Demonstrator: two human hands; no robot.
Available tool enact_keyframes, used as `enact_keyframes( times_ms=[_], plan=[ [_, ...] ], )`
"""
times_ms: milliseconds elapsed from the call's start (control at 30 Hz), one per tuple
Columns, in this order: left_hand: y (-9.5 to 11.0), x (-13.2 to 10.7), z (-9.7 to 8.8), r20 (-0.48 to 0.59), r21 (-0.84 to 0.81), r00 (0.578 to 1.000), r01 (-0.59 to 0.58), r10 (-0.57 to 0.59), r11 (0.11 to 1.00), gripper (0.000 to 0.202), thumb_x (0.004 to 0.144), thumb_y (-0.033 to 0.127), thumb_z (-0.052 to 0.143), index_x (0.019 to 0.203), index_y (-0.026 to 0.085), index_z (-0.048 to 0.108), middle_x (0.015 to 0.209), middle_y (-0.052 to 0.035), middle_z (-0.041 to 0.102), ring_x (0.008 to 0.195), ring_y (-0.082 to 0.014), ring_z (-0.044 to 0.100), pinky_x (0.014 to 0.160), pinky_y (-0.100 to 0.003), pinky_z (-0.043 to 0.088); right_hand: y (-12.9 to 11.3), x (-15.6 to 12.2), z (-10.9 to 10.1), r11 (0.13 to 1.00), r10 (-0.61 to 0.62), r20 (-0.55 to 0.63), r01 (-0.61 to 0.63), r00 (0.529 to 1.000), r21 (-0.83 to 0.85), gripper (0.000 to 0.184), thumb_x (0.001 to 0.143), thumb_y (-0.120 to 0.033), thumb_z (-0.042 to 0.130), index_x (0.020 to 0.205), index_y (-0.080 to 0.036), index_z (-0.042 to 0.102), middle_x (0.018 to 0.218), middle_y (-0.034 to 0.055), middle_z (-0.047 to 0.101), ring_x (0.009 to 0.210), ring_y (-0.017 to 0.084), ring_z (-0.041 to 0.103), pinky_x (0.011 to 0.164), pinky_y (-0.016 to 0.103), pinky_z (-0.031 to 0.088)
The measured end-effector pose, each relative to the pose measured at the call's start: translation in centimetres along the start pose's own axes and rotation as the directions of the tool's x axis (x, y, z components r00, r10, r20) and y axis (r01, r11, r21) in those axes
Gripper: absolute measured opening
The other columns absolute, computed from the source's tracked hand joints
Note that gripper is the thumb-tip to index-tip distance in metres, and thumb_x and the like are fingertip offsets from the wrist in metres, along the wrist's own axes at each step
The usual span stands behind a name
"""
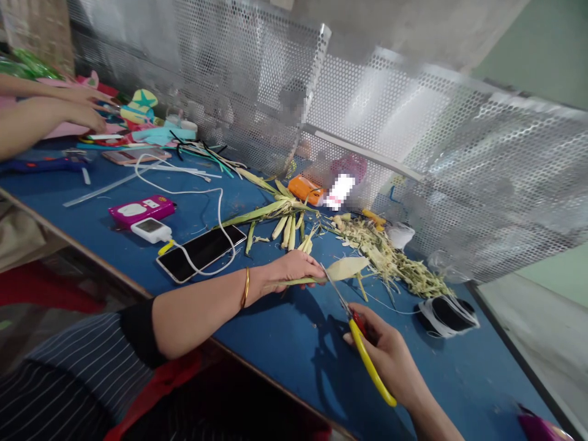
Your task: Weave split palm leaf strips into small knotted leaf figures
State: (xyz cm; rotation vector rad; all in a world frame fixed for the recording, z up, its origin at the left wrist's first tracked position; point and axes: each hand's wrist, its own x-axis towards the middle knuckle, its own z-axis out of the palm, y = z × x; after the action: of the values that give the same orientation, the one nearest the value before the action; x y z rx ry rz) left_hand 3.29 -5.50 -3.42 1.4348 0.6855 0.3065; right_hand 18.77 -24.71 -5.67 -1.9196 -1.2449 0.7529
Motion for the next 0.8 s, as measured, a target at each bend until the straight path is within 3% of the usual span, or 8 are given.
enact_keyframes(
  times_ms=[100, 267, 467, 667, 800],
  plan=[
    [0.1, -0.2, 0.0, 0.009, 0.056, 1.0, 0.004, -0.004, 0.998, 0.009, 0.062, 0.021, 0.063, 0.059, 0.015, 0.07, 0.063, -0.0011, 0.068, 0.048, -0.0089, 0.05, 0.042, -0.02, 0.033, -0.2, -0.1, 0.0, 1.0, 0.021, -0.005, -0.021, 1.0, -0.001, 0.057, 0.071, -0.041, 0.073, 0.121, -0.017, 0.061, 0.09, 0.0026, 0.069, 0.081, 0.02, 0.062, 0.073, 0.026, 0.051],
    [0.3, -0.4, 0.0, -0.021, 0.084, 1.0, -0.01, 0.012, 0.996, 0.011, 0.064, 0.021, 0.064, 0.059, 0.016, 0.071, 0.055, -0.0001, 0.064, 0.044, -0.0085, 0.048, 0.043, -0.021, 0.033, -0.7, -0.2, 0.0, 0.999, 0.032, 0.027, -0.033, 0.999, 0.029, 0.057, 0.071, -0.042, 0.073, 0.121, -0.017, 0.062, 0.09, 0.0025, 0.07, 0.082, 0.02, 0.062, 0.07, 0.025, 0.05],
    [-0.8, 0.5, -0.7, 0.003, 0.153, 1.0, -0.004, 0.004, 0.988, 0.015, 0.066, 0.028, 0.068, 0.07, 0.016, 0.075, 0.059, -0.0019, 0.067, 0.045, -0.0082, 0.049, 0.043, -0.019, 0.033, -0.5, -0.3, -0.1, 0.999, 0.01, 0.033, -0.012, 0.999, 0.039, 0.057, 0.074, -0.045, 0.071, 0.121, -0.015, 0.064, 0.088, 0.0038, 0.07, 0.08, 0.02, 0.063, 0.068, 0.025, 0.051],
    [-1.0, 0.6, -0.6, 0.054, 0.129, 0.999, -0.001, -0.006, 0.992, 0.014, 0.066, 0.029, 0.07, 0.068, 0.017, 0.075, 0.067, -0.0037, 0.07, 0.05, -0.0092, 0.054, 0.045, -0.019, 0.037, 0.0, -0.5, -0.3, 0.997, 0.017, 0.019, -0.015, 1.0, -0.073, 0.06, 0.073, -0.049, 0.07, 0.12, -0.013, 0.065, 0.091, 0.0054, 0.072, 0.084, 0.023, 0.064, 0.074, 0.028, 0.051],
    [-0.4, 0.0, -0.5, 0.045, 0.19, 0.999, -0.01, 0.001, 0.982, 0.014, 0.068, 0.029, 0.068, 0.064, 0.018, 0.075, 0.055, -0.0006, 0.065, 0.045, -0.0084, 0.049, 0.043, -0.019, 0.032, 0.2, -0.6, -0.6, 0.993, -0.013, -0.02, 0.011, 1.0, -0.119, 0.058, 0.072, -0.05, 0.069, 0.118, -0.014, 0.067, 0.092, 0.0052, 0.074, 0.082, 0.022, 0.066, 0.073, 0.027, 0.052]
  ],
)
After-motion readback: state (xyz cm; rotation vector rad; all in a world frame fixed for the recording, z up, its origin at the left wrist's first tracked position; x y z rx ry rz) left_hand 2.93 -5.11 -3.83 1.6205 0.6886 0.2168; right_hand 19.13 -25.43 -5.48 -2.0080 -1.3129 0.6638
